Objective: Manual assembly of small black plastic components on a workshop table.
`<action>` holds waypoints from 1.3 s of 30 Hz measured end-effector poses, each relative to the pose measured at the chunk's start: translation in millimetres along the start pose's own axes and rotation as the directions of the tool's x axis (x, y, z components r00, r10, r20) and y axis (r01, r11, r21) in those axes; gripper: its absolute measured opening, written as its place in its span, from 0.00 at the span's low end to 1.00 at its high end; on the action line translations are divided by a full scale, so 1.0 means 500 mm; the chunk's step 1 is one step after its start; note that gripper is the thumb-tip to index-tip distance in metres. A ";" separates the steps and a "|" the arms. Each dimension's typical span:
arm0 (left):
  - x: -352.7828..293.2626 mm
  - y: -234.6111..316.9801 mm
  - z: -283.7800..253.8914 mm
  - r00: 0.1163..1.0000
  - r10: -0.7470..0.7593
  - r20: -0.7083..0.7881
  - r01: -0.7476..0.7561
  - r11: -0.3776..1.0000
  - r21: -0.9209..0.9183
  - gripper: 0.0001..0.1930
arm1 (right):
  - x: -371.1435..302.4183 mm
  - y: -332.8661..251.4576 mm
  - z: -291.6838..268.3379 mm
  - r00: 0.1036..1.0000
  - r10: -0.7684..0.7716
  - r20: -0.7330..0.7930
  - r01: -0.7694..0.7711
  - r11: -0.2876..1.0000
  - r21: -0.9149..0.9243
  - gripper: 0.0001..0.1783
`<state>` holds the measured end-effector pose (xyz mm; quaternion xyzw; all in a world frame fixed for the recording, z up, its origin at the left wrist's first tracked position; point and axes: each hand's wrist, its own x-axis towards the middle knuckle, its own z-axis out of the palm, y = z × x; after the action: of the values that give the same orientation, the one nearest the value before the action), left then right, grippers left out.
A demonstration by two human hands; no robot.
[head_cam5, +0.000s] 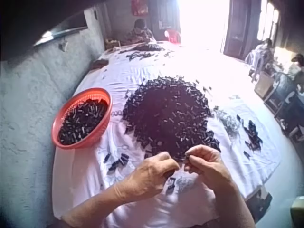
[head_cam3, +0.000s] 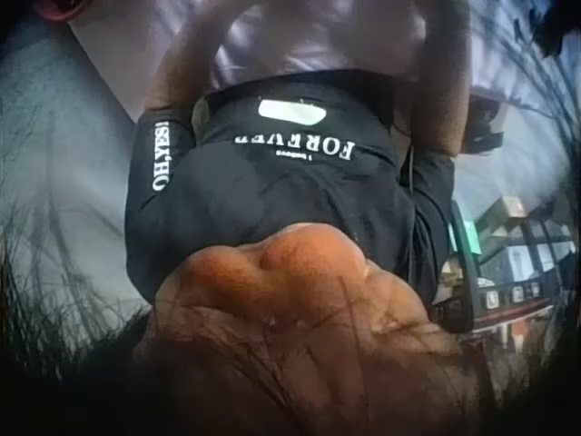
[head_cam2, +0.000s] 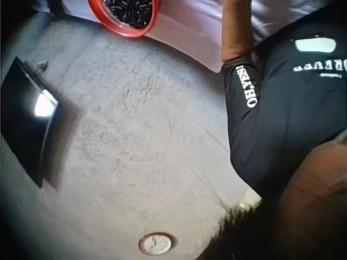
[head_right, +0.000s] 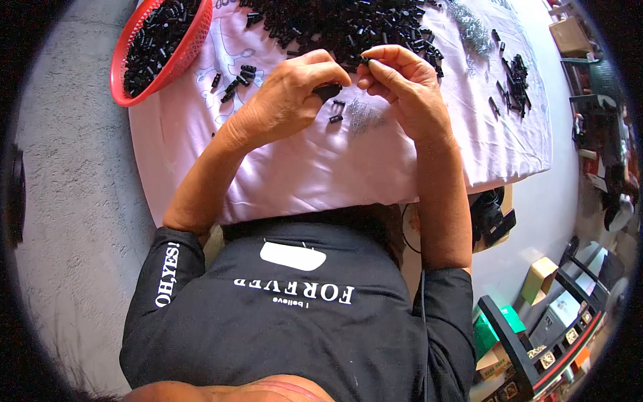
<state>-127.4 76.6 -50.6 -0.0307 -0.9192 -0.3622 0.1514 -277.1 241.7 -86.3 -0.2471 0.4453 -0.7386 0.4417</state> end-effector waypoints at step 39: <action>0.009 -0.018 -0.005 0.939 -0.345 -0.011 0.294 0.816 -0.497 0.12 | -0.003 -0.005 0.012 0.999 0.052 0.015 -0.052 0.999 0.002 0.10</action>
<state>-132.5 68.0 -53.8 0.1049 -0.7808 -0.6037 0.1217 -272.9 241.0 -81.0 -0.2405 0.4475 -0.7255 0.4642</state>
